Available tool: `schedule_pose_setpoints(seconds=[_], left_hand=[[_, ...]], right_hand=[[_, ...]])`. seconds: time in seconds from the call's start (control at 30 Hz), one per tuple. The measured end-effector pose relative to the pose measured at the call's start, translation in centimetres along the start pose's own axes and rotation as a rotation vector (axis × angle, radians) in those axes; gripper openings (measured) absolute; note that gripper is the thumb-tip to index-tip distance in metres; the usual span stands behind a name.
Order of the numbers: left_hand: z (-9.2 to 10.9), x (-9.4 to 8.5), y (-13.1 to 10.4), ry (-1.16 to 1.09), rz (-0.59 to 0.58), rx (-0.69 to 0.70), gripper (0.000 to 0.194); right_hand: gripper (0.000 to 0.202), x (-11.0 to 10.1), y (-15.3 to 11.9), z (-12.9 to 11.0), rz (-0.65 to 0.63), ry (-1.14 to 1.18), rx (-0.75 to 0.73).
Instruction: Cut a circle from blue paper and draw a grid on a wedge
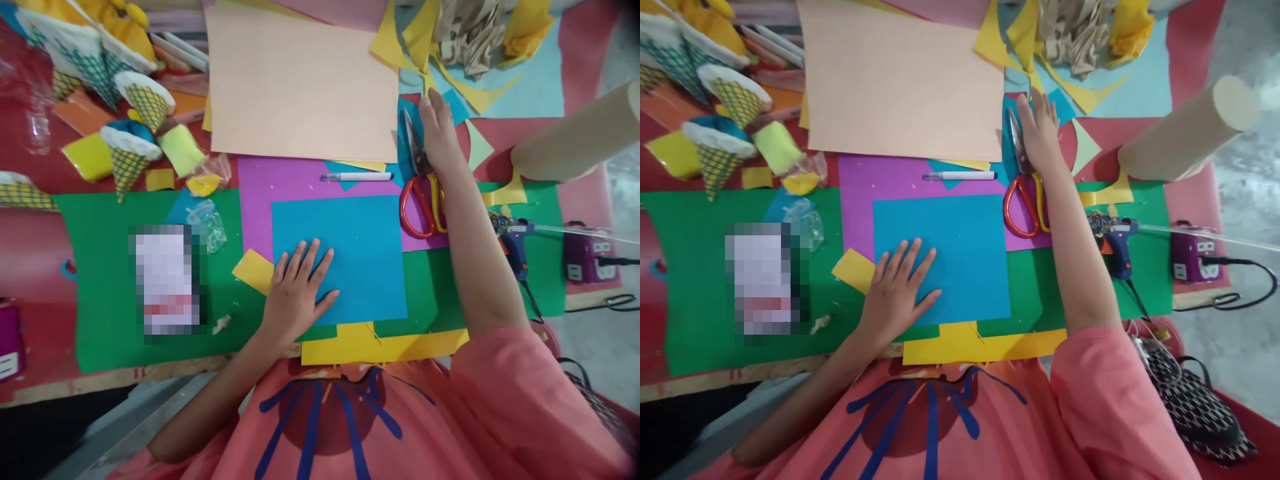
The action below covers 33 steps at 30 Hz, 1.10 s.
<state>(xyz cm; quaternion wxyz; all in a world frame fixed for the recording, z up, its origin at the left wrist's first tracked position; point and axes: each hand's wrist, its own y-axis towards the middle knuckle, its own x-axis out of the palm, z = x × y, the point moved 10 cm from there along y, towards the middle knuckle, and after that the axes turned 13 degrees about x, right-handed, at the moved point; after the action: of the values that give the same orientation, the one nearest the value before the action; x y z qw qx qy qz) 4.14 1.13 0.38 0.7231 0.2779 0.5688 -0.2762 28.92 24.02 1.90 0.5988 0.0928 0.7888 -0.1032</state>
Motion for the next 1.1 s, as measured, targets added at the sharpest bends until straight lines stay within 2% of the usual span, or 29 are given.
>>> schedule_pose_setpoints(seconds=[0.07, 0.1, 0.13, 0.17, 0.2, 0.27, 0.37, 0.43, 0.5, 0.53, 0.6, 0.7, 0.77, 0.83, 0.9, 0.97, 1.07, 1.1], left_hand=[[-0.1, -0.1, 0.0, -0.016, 0.005, -0.013, 0.066], [-0.2, -0.1, 0.0, -0.024, 0.003, -0.016, 0.065], [-0.2, -0.1, 0.1, -0.033, 0.001, -0.018, 0.064], [-0.3, -0.2, 0.1, -0.044, 0.003, -0.023, 0.062], [-0.5, -0.4, 0.0, -0.059, 0.007, -0.035, 0.06], [-0.7, -0.6, -0.1, -0.138, 0.032, -0.065, 0.054], [0.1, -0.5, 0.2, -0.376, 0.074, -0.067, 0.047], [1.0, 0.1, 0.8, -0.564, 0.067, -0.07, 0.049], [1.3, 1.4, 1.3, -0.859, 0.021, -0.179, 0.048], [1.4, 1.5, 1.7, -0.906, 0.017, -0.202, 0.048], [0.8, 1.0, 2.4, -0.975, 0.04, -0.24, 0.048], [-1.0, -0.3, 2.6, -1.151, 0.096, -0.312, 0.048], [-2.2, -1.8, 2.5, -1.114, 0.105, -0.304, 0.045], [-3.1, -3.1, 2.3, -1.034, 0.084, -0.282, 0.041], [-4.1, -4.1, 2.1, -0.962, 0.065, -0.282, 0.041], [-5.4, -4.8, 1.9, -0.903, 0.043, -0.315, 0.041], [-8.4, -5.9, 1.9, -0.759, 0.037, -0.391, 0.04], [-9.7, -6.7, 2.2, -0.696, 0.073, -0.392, 0.04]], right_hand=[[0.055, -0.9, -2.5, -0.3, -0.032, 0.008, 0.137], [0.056, -1.6, -4.6, -2.1, -0.031, -0.039, 0.081], [0.053, -2.4, -7.1, -4.5, -0.01, -0.08, -0.033], [0.051, -2.8, -10.4, -7.9, -0.017, -0.076, -0.246], [0.046, -3.2, -13.6, -10.5, -0.034, -0.014, -0.397], [0.042, -2.6, -19.2, -14.5, -0.161, 0.055, -0.617], [0.038, -2.0, -22.3, -17.2, -0.172, 0.105, -0.654], [0.037, -1.5, -22.9, -18.9, -0.188, 0.118, -0.732], [0.038, -0.7, -22.0, -20.1, -0.206, 0.093, -0.776], [0.039, -0.1, -21.0, -20.4, -0.213, 0.07, -0.772], [0.037, 1.3, -17.6, -20.2, -0.226, 0.005, -0.695], [0.038, 3.3, -11.2, -18.6, -0.194, -0.122, -0.491], [0.055, 4.3, -8.0, -17.9, -0.187, -0.153, -0.442], [0.053, 4.5, -6.3, -18.0, -0.125, -0.209, -0.485], [0.043, 4.3, -5.5, -18.2, -0.092, -0.274, -0.543], [0.036, 4.2, -5.1, -18.0, -0.124, -0.334, -0.586], [0.039, 3.6, -4.9, -17.6, -0.139, -0.411, -0.669], [0.039, 3.3, -4.8, -17.3, -0.14, -0.421, -0.681]])
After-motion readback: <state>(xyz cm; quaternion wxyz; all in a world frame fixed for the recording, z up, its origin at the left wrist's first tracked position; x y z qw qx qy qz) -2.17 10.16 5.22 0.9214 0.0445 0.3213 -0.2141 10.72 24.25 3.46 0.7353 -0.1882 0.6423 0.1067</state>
